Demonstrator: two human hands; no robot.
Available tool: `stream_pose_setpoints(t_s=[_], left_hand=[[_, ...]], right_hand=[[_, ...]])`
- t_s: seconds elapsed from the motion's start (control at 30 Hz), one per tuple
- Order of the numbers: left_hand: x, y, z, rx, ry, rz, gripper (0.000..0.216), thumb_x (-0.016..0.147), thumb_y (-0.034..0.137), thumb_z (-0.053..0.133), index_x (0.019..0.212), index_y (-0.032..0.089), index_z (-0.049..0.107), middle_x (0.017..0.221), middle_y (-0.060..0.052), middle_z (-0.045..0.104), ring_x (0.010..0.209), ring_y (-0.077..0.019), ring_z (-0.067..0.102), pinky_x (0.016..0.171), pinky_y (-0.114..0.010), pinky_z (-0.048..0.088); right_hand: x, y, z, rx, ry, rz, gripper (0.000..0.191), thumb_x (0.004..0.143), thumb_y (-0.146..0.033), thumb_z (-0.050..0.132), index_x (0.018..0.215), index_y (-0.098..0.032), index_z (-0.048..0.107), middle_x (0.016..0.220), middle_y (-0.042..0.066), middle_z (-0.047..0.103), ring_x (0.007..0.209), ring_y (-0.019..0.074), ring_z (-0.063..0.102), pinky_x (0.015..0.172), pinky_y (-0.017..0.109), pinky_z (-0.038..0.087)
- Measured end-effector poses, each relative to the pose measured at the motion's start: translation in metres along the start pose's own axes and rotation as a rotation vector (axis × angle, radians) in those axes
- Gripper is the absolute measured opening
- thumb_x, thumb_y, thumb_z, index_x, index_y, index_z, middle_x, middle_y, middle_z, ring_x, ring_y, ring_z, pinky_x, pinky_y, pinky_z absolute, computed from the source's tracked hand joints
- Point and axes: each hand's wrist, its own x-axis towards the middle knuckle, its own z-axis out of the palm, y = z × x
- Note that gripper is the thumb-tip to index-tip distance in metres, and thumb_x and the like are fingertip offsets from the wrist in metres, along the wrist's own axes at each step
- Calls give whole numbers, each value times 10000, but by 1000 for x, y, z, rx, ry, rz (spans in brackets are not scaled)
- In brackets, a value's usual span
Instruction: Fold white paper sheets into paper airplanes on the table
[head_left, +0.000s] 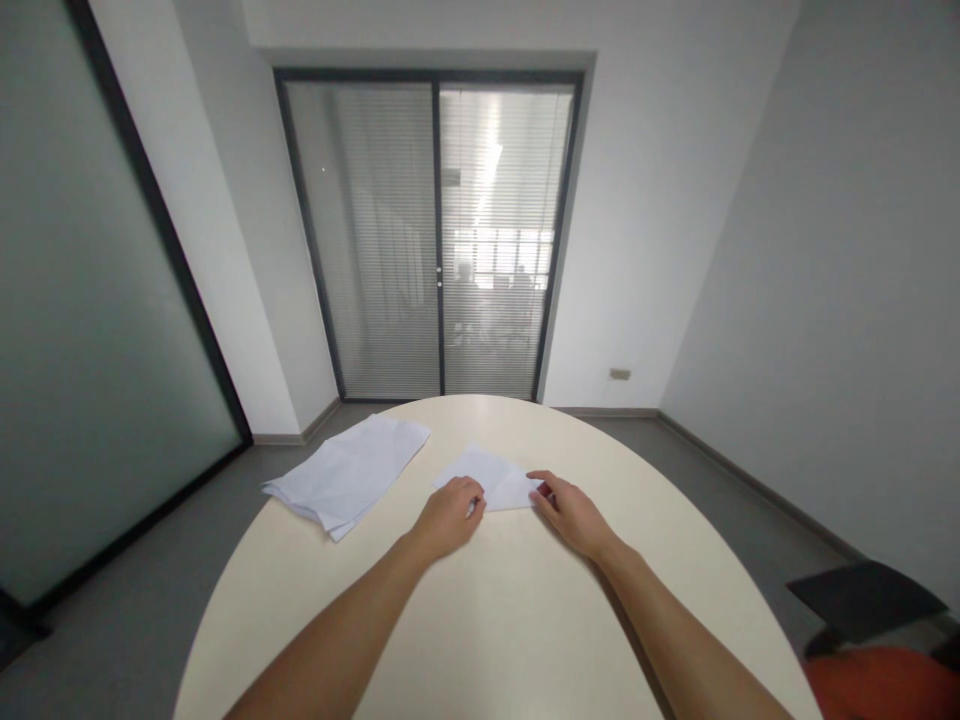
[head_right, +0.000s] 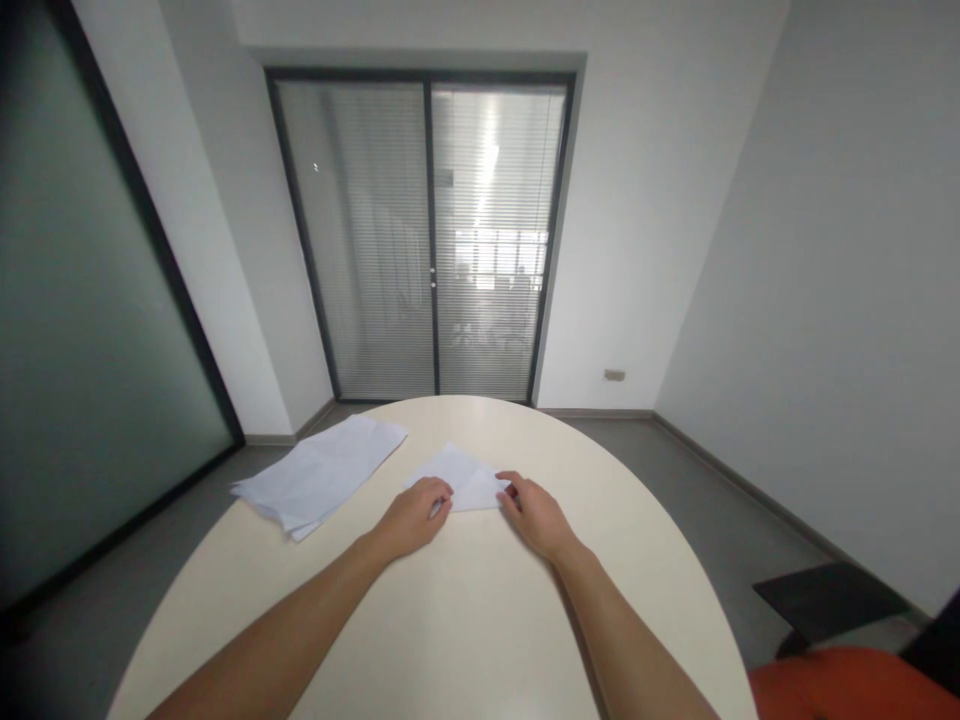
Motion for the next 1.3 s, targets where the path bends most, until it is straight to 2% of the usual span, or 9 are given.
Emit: stream_pose_setpoints(t_s=[0.17, 0.37, 0.53, 0.7, 0.8, 0.9, 1.0, 1.13, 1.3], left_hand=[[-1, -2, 3, -6, 4, -29, 174, 936, 238, 475, 1019, 207, 624, 1045, -61, 661, 1038, -213, 581, 928, -333, 467], [-2, -2, 1, -15, -37, -4, 465, 941, 231, 475, 1405, 268, 488, 1227, -48, 637, 1133, -218, 553, 997, -348, 454], [-2, -5, 4, 38, -31, 58, 367, 973, 222, 432, 1251, 284, 664, 1286, -44, 624, 1164, -218, 545, 1030, -368, 450], [-1, -9, 8, 59, -24, 137, 367, 975, 193, 435, 1244, 248, 677, 1399, -38, 582, 1249, -218, 520, 1098, -393, 413], [0, -8, 8, 54, -30, 186, 373, 977, 185, 422, 1253, 231, 669, 1397, -39, 590, 1255, -215, 531, 1106, -401, 411], [1, -7, 9, 53, -18, 202, 383, 967, 164, 422, 1264, 221, 658, 1346, -35, 632, 1231, -214, 556, 1089, -403, 433], [1, -7, 9, 55, -8, 209, 383, 961, 161, 434, 1274, 209, 649, 1326, -37, 647, 1223, -216, 564, 1081, -399, 443], [1, -7, 8, 73, -28, 213, 380, 972, 187, 433, 1293, 210, 634, 1352, -36, 629, 1235, -227, 553, 1077, -409, 444], [1, -2, 2, 86, -47, 238, 360, 968, 216, 456, 1284, 212, 631, 1367, -38, 617, 1206, -237, 556, 1034, -410, 465]], right_hand=[[1, 2, 2, 27, 27, -27, 415, 936, -377, 446, 1315, -237, 542, 1074, 69, 693, 913, 218, 647, 836, 360, 506], [1, -1, 3, 6, 28, -140, 387, 935, -274, 442, 1270, -255, 634, 1229, 80, 649, 1063, 221, 626, 956, 365, 489], [1, -4, 3, -100, -14, -155, 371, 925, -237, 451, 1184, -247, 717, 1277, 93, 633, 1140, 238, 601, 1016, 385, 461], [2, -13, 4, -175, -46, -238, 378, 961, -285, 437, 1219, -224, 706, 1295, 103, 654, 1197, 259, 578, 1064, 427, 421], [-1, -24, 5, -201, -126, -297, 426, 986, -352, 413, 1329, -220, 628, 1414, 105, 576, 1320, 278, 498, 1136, 478, 335], [-6, -35, 7, -191, -268, -301, 546, 1000, -447, 379, 1496, -223, 425, 1537, 102, 428, 1438, 293, 352, 1184, 540, 227], [-9, -43, 10, -172, -380, -252, 698, 991, -566, 330, 1567, -182, 239, 1611, 111, 256, 1498, 287, 209, 1216, 524, 143], [-10, -47, 10, -191, -448, -140, 825, 953, -697, 250, 1576, -164, 168, 1635, 101, 128, 1519, 286, 93, 1232, 488, 81], [-9, -47, 11, -241, -443, -22, 894, 924, -753, 168, 1578, -144, 142, 1641, 96, 71, 1522, 288, 23, 1231, 492, 50]])
